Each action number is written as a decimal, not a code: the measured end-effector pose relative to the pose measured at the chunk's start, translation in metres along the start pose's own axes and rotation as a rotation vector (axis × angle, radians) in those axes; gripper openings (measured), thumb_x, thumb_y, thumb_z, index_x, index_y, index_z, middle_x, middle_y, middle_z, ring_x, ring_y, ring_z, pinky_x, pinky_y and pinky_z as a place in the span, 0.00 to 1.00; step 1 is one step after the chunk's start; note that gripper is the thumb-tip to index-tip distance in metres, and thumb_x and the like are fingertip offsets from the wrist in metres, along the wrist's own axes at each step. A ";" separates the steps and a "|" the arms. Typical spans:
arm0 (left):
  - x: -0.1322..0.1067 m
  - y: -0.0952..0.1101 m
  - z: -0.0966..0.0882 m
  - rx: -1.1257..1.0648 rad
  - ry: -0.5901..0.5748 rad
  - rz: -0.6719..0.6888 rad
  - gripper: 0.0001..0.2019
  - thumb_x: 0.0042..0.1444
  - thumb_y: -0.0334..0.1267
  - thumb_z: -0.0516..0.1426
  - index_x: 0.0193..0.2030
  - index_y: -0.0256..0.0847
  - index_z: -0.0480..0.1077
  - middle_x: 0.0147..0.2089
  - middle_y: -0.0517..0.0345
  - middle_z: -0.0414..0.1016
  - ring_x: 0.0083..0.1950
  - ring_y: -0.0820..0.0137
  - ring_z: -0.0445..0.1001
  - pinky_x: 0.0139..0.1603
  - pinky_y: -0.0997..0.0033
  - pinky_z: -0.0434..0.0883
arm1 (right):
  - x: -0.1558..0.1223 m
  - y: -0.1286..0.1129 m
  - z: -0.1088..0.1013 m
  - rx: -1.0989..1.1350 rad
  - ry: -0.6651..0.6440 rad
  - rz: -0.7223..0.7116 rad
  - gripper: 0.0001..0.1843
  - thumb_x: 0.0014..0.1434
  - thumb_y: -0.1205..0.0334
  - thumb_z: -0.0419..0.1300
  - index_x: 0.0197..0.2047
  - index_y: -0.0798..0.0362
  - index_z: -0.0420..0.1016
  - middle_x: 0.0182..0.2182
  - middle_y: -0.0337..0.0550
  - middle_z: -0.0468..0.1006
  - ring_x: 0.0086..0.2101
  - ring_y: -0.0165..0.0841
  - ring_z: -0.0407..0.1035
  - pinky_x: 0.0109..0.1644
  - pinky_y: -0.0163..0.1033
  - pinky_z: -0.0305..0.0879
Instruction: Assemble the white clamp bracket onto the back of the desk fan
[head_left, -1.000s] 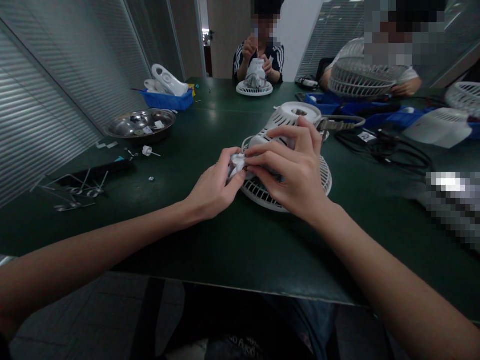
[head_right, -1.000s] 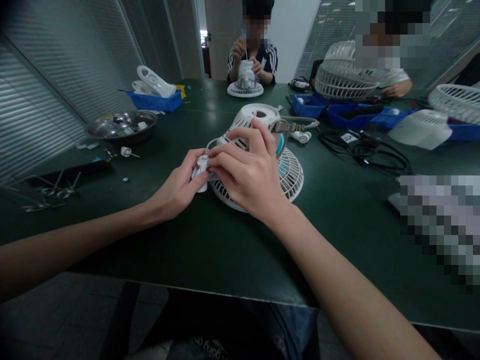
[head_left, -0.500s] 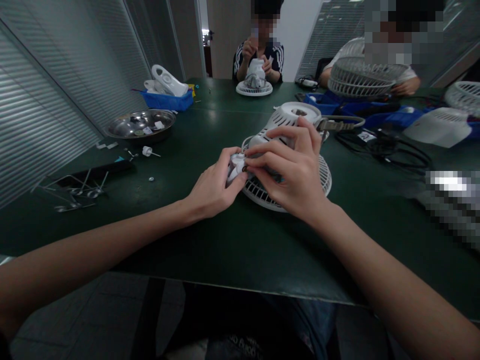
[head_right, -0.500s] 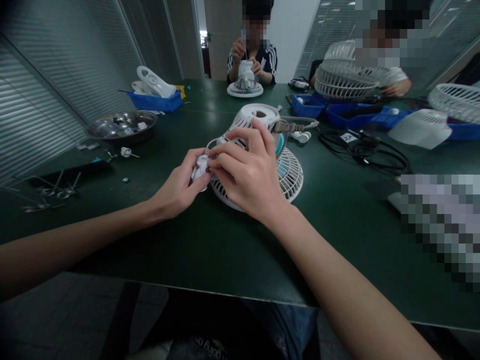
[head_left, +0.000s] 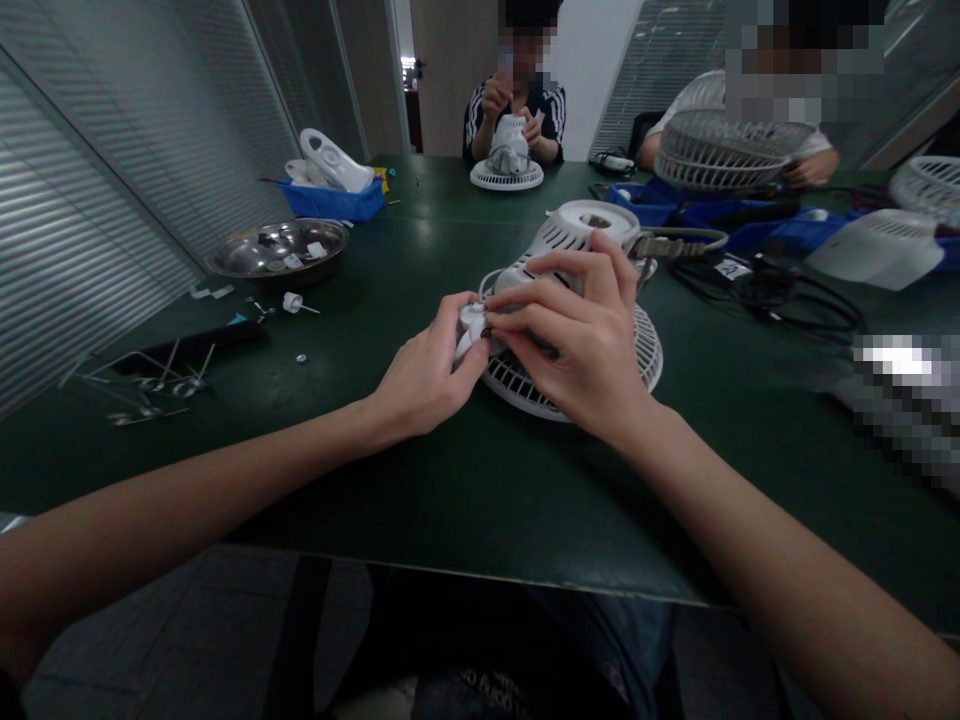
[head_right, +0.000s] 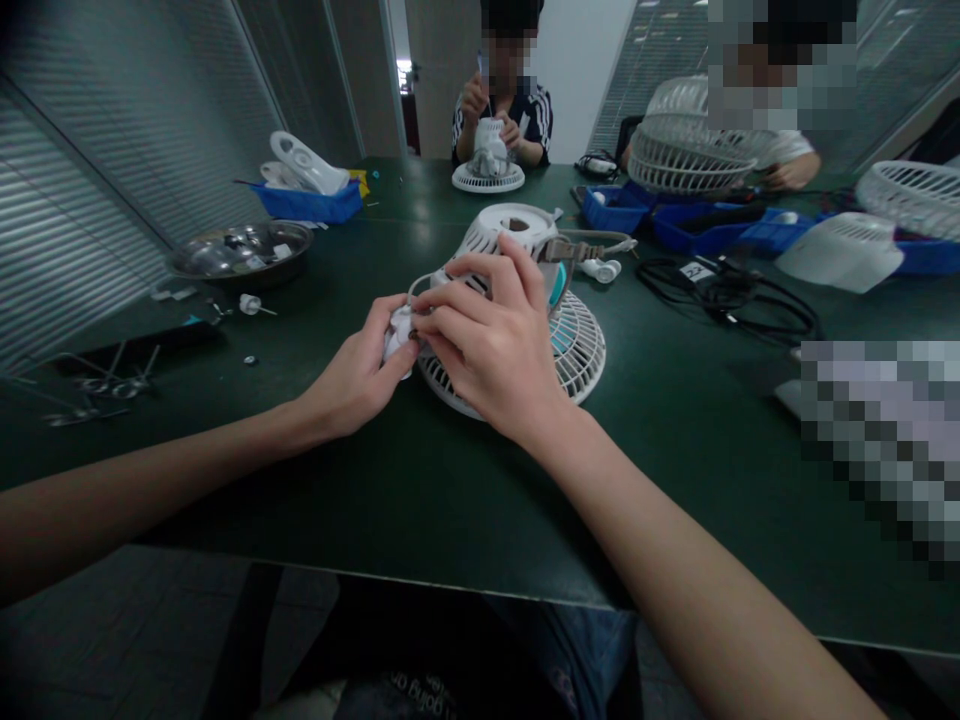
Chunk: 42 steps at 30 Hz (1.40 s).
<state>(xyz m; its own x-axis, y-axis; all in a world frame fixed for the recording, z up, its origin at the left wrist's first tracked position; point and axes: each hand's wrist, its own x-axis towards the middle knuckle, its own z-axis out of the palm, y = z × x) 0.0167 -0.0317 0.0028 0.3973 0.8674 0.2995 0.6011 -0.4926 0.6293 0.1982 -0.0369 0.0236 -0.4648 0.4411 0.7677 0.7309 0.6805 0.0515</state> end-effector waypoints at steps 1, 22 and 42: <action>0.000 0.000 0.000 0.000 -0.003 -0.004 0.22 0.64 0.44 0.46 0.62 0.40 0.50 0.48 0.47 0.72 0.41 0.60 0.73 0.39 0.61 0.69 | 0.000 0.000 0.000 -0.003 0.001 -0.001 0.08 0.61 0.63 0.56 0.36 0.43 0.75 0.41 0.35 0.78 0.51 0.40 0.64 0.62 0.59 0.46; 0.001 0.000 0.002 0.103 0.019 0.007 0.22 0.64 0.43 0.45 0.61 0.38 0.51 0.47 0.45 0.72 0.39 0.61 0.73 0.39 0.58 0.69 | -0.002 -0.006 0.013 -0.021 0.091 0.056 0.10 0.62 0.66 0.54 0.36 0.45 0.75 0.39 0.37 0.79 0.51 0.40 0.64 0.62 0.59 0.48; 0.004 0.003 0.003 0.153 0.015 -0.005 0.19 0.63 0.40 0.44 0.59 0.37 0.53 0.42 0.49 0.72 0.36 0.62 0.72 0.38 0.60 0.69 | -0.001 -0.008 0.011 -0.053 0.043 0.039 0.10 0.63 0.65 0.51 0.36 0.45 0.73 0.40 0.39 0.78 0.51 0.42 0.64 0.61 0.60 0.50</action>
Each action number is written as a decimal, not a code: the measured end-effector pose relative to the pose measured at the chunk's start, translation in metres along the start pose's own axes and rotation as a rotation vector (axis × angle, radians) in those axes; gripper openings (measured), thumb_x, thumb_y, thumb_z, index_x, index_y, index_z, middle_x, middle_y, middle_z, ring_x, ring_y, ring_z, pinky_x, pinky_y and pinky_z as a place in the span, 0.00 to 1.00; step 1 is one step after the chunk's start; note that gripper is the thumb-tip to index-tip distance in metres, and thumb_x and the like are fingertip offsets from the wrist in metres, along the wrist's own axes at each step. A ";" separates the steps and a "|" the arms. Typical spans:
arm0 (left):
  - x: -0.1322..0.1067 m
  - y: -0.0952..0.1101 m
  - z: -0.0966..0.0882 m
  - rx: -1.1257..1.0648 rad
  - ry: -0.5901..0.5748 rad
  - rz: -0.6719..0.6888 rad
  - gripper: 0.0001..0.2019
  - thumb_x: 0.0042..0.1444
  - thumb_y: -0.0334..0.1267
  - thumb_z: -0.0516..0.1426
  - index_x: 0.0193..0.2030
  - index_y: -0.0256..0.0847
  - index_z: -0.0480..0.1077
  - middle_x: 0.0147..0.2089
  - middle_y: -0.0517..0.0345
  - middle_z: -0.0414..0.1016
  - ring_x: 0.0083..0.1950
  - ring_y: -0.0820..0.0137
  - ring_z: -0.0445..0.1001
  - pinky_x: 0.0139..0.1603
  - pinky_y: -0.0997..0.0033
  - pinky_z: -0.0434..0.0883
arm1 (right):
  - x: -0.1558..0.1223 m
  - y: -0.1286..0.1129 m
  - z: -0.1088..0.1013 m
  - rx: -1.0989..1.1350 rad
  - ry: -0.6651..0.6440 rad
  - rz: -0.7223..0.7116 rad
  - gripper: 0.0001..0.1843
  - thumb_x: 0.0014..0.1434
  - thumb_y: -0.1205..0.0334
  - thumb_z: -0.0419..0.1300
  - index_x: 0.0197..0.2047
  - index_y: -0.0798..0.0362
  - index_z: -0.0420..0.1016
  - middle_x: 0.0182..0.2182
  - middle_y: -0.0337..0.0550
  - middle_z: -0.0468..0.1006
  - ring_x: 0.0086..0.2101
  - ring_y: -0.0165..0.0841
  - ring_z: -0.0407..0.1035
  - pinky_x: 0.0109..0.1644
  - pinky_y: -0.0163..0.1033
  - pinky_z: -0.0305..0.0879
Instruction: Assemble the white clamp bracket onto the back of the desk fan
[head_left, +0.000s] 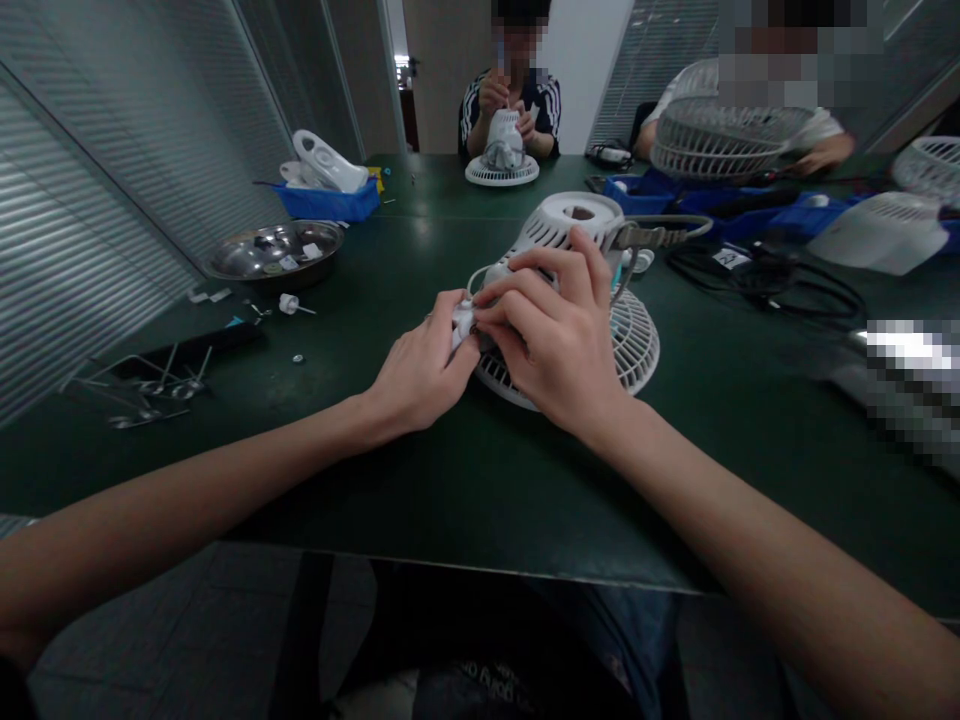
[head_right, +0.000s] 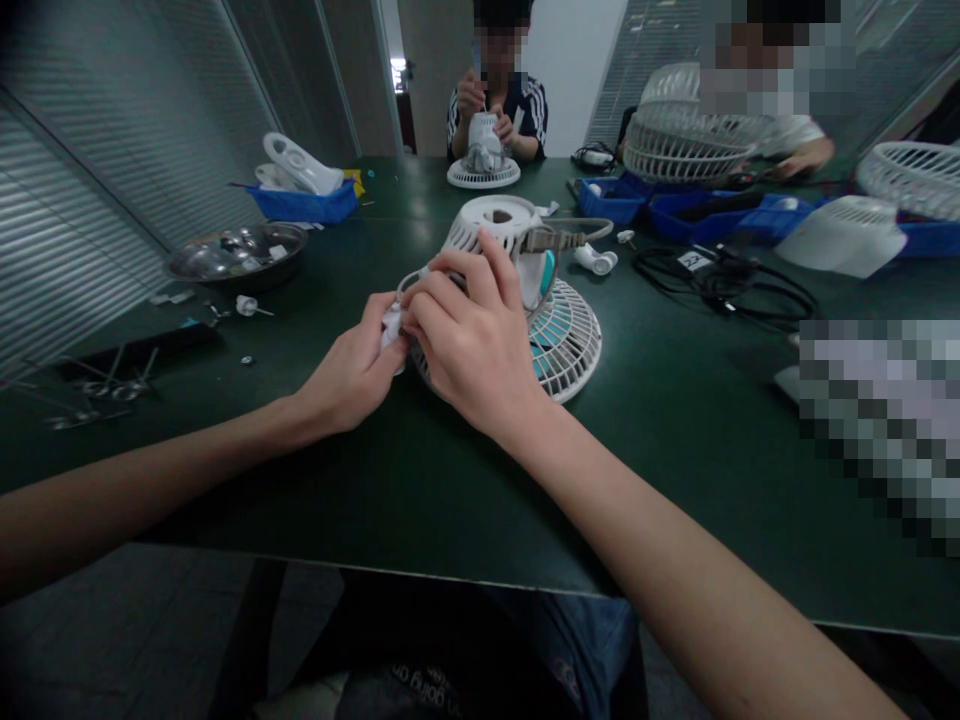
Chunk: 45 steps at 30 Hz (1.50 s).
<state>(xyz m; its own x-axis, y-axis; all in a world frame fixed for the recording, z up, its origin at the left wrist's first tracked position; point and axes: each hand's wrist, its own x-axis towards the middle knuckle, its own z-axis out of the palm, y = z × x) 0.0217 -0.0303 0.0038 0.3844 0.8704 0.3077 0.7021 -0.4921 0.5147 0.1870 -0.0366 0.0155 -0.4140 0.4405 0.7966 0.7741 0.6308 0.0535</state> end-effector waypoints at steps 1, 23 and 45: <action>0.000 0.000 -0.001 0.006 0.002 0.003 0.18 0.63 0.40 0.44 0.58 0.38 0.53 0.41 0.49 0.72 0.36 0.62 0.73 0.38 0.60 0.69 | 0.000 0.000 0.000 0.002 0.001 -0.002 0.10 0.63 0.65 0.51 0.36 0.45 0.73 0.40 0.40 0.78 0.51 0.42 0.64 0.61 0.61 0.50; 0.000 0.007 -0.014 0.044 -0.077 0.007 0.15 0.62 0.41 0.44 0.54 0.39 0.56 0.38 0.50 0.74 0.33 0.62 0.73 0.35 0.61 0.69 | 0.002 -0.001 -0.002 0.079 0.050 -0.008 0.07 0.58 0.68 0.58 0.35 0.47 0.74 0.38 0.35 0.79 0.50 0.41 0.65 0.64 0.61 0.44; -0.018 0.010 -0.025 0.134 -0.081 0.000 0.28 0.57 0.63 0.46 0.36 0.38 0.70 0.27 0.54 0.74 0.25 0.65 0.72 0.26 0.69 0.64 | -0.013 0.023 0.007 -0.054 0.267 -0.056 0.18 0.56 0.51 0.62 0.47 0.45 0.63 0.49 0.44 0.72 0.51 0.40 0.65 0.60 0.55 0.54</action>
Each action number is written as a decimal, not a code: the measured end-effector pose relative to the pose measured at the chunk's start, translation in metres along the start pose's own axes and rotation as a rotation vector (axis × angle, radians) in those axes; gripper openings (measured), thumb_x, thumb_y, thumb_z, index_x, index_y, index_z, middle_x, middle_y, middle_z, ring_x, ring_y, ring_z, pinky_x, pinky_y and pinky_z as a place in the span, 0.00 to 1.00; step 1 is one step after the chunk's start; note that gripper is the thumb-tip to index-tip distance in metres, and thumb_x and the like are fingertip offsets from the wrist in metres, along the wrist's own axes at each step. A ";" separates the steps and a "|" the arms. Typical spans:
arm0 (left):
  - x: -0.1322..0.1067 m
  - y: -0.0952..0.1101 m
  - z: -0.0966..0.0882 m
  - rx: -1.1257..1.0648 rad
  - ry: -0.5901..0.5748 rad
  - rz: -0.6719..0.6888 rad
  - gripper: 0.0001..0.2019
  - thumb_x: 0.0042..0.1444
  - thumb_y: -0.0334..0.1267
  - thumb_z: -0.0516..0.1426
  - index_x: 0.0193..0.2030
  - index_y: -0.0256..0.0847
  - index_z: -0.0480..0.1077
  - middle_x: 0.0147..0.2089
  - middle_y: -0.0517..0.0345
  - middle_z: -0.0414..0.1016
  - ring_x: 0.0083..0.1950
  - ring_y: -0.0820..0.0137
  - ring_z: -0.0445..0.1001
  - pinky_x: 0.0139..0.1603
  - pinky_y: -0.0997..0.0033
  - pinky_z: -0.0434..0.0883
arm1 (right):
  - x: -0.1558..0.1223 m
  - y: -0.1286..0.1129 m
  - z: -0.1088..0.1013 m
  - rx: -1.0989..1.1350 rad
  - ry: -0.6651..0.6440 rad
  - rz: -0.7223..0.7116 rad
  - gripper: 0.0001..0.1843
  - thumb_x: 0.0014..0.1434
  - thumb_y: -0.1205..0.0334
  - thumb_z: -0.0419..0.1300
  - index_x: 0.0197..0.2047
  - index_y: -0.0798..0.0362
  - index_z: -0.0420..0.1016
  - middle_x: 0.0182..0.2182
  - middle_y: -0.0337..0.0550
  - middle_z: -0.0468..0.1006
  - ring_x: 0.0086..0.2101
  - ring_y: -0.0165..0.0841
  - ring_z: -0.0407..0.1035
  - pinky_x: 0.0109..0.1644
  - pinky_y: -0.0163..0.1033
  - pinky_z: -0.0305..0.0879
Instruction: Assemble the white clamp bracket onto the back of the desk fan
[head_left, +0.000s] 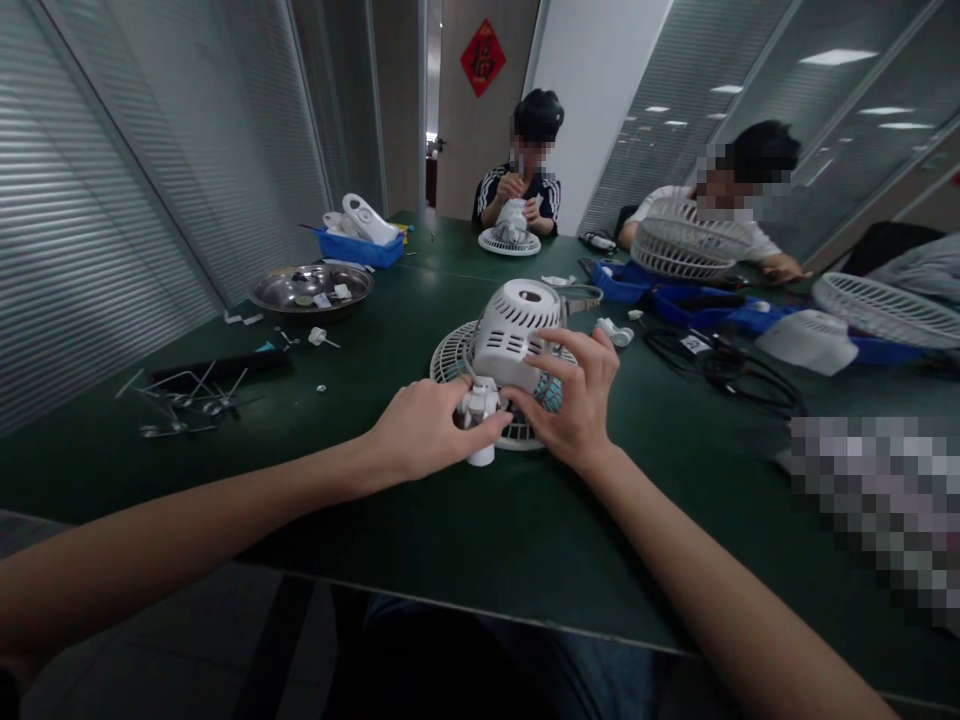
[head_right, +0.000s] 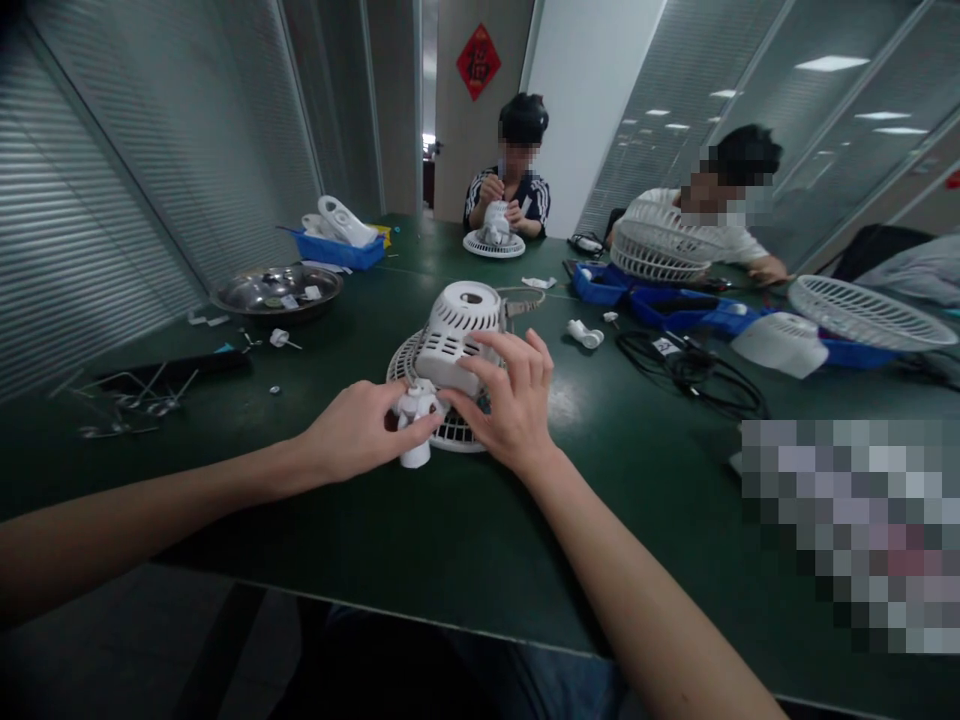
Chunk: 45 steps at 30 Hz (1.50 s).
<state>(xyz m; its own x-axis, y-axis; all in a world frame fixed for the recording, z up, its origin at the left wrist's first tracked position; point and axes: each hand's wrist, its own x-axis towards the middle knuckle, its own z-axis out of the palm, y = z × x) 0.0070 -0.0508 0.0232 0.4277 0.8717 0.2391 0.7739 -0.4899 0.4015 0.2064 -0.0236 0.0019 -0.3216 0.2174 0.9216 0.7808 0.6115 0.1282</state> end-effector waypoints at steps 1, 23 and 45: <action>0.000 0.000 0.000 -0.021 -0.003 0.001 0.28 0.56 0.64 0.46 0.35 0.38 0.70 0.26 0.54 0.74 0.25 0.67 0.71 0.25 0.70 0.63 | 0.000 -0.001 0.000 0.003 -0.008 0.006 0.18 0.56 0.52 0.62 0.47 0.45 0.62 0.49 0.45 0.72 0.51 0.40 0.65 0.60 0.55 0.54; 0.003 -0.007 0.003 -0.110 0.032 0.075 0.22 0.55 0.55 0.54 0.31 0.35 0.72 0.23 0.57 0.73 0.21 0.74 0.68 0.21 0.75 0.61 | -0.048 0.196 0.002 -0.406 -0.609 0.871 0.46 0.45 0.38 0.62 0.59 0.59 0.59 0.54 0.64 0.65 0.53 0.54 0.62 0.54 0.54 0.59; 0.005 -0.018 0.016 -0.033 0.115 0.116 0.17 0.51 0.56 0.54 0.31 0.43 0.70 0.24 0.60 0.75 0.21 0.72 0.72 0.20 0.77 0.69 | -0.044 0.316 0.081 -0.502 -0.980 0.924 0.43 0.53 0.31 0.48 0.61 0.52 0.63 0.63 0.61 0.52 0.59 0.60 0.53 0.58 0.63 0.46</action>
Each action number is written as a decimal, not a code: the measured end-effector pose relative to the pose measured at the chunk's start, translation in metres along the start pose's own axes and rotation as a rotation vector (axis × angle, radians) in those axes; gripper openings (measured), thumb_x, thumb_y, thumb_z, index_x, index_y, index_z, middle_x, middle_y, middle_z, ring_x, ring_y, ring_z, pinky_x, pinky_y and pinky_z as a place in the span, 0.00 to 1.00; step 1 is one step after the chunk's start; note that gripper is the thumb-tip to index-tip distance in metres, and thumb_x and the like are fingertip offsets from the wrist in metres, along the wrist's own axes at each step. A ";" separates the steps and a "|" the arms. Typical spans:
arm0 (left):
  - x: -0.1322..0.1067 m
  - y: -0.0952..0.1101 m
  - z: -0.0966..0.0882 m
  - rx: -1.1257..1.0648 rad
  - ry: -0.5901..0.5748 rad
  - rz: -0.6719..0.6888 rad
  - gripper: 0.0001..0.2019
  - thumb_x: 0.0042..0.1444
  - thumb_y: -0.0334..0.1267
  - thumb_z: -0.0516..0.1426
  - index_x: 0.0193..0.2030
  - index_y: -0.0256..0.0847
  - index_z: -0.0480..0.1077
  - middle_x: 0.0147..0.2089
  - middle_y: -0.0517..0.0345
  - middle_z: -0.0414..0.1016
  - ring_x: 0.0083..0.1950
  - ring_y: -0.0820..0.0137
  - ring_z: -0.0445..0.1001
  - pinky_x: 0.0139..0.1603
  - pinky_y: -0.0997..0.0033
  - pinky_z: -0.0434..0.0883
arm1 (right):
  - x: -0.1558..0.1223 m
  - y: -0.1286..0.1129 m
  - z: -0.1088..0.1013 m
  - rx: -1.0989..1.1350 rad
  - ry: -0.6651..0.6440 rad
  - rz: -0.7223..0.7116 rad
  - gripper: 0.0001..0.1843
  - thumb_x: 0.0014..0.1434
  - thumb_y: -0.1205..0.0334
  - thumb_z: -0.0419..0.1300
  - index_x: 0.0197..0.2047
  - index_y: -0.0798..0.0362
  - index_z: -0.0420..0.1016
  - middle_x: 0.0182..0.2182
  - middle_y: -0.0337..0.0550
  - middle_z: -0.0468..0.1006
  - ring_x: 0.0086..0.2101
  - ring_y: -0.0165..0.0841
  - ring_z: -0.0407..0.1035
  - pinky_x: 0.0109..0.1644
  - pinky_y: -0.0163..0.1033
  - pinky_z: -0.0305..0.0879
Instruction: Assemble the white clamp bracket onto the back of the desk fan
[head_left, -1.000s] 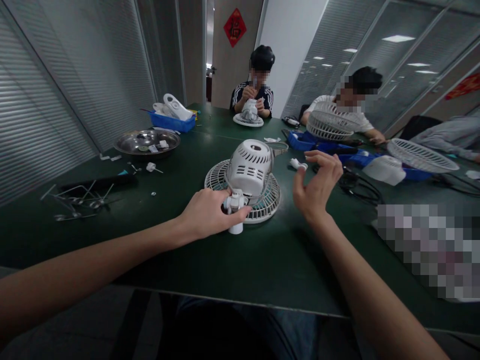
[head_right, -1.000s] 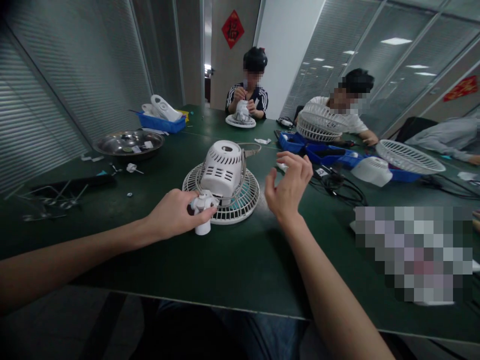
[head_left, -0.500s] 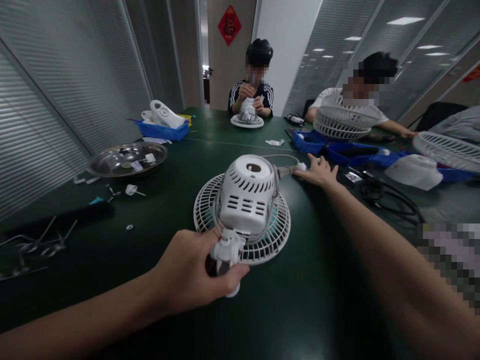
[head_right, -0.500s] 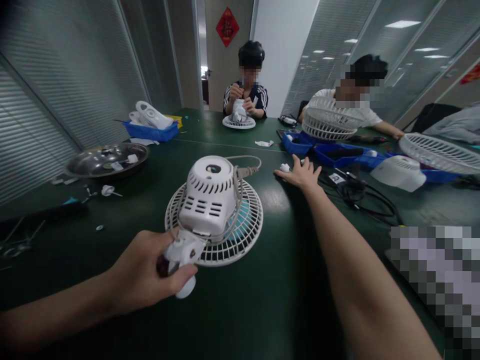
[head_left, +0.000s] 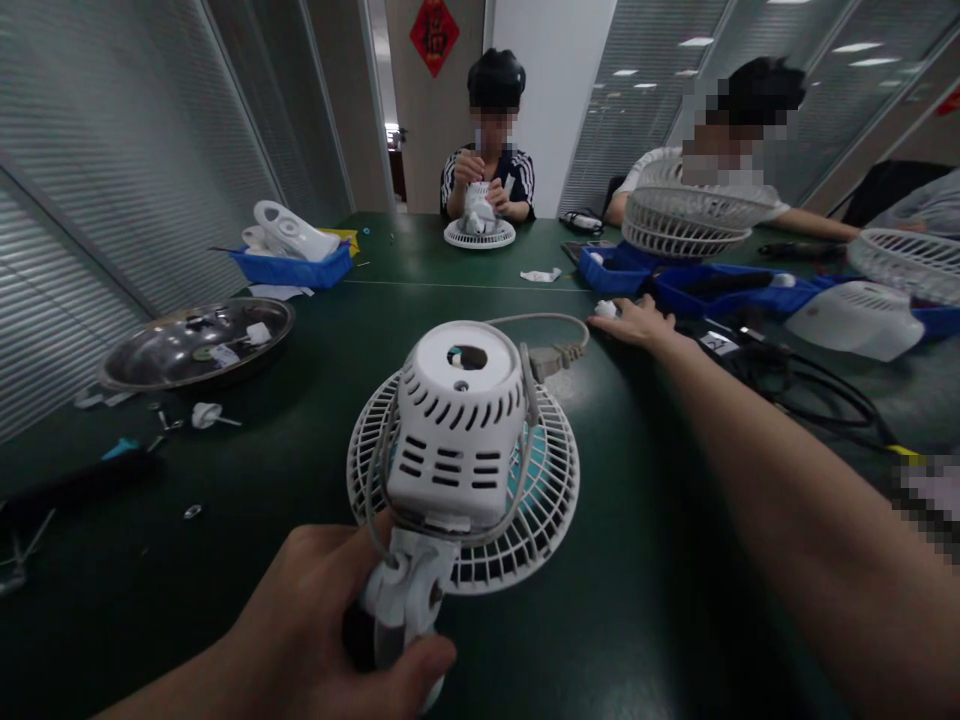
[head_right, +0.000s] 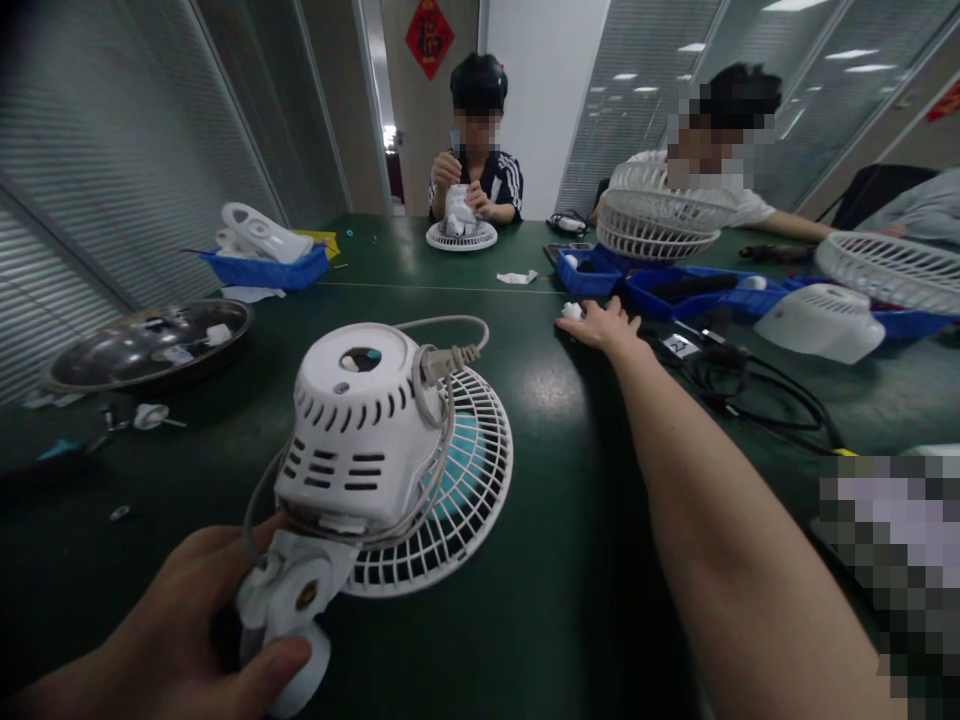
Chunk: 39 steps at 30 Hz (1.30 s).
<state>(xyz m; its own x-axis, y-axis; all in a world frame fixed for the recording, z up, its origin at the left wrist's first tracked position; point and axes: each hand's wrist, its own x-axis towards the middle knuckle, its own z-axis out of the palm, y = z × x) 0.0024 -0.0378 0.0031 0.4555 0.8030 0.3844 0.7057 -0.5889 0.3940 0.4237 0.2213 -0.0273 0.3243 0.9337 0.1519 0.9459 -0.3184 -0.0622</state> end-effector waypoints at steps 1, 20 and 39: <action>-0.001 0.000 0.000 0.023 0.000 -0.008 0.18 0.50 0.57 0.54 0.30 0.43 0.70 0.24 0.59 0.75 0.22 0.71 0.72 0.20 0.77 0.70 | 0.003 0.002 0.000 -0.001 -0.035 0.021 0.43 0.53 0.31 0.48 0.61 0.54 0.63 0.63 0.63 0.53 0.58 0.59 0.55 0.59 0.62 0.47; 0.011 0.010 -0.012 -0.192 -0.193 -0.093 0.10 0.46 0.45 0.58 0.34 0.44 0.70 0.20 0.65 0.73 0.16 0.74 0.68 0.16 0.79 0.65 | -0.009 0.012 -0.013 -0.117 0.130 -0.248 0.28 0.58 0.42 0.49 0.39 0.57 0.77 0.42 0.56 0.74 0.42 0.47 0.70 0.41 0.44 0.65; 0.033 -0.034 -0.038 -0.265 -0.217 0.052 0.11 0.53 0.45 0.53 0.33 0.40 0.69 0.28 0.61 0.73 0.28 0.72 0.69 0.31 0.74 0.67 | -0.067 0.005 -0.030 -0.105 0.092 -0.474 0.14 0.59 0.50 0.53 0.39 0.51 0.70 0.39 0.48 0.73 0.38 0.40 0.70 0.36 0.40 0.61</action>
<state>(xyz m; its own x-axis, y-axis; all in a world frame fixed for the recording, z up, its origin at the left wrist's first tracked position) -0.0276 0.0055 0.0344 0.6120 0.7555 0.2337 0.5263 -0.6097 0.5926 0.4069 0.1525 -0.0080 -0.1471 0.9630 0.2259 0.9838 0.1188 0.1341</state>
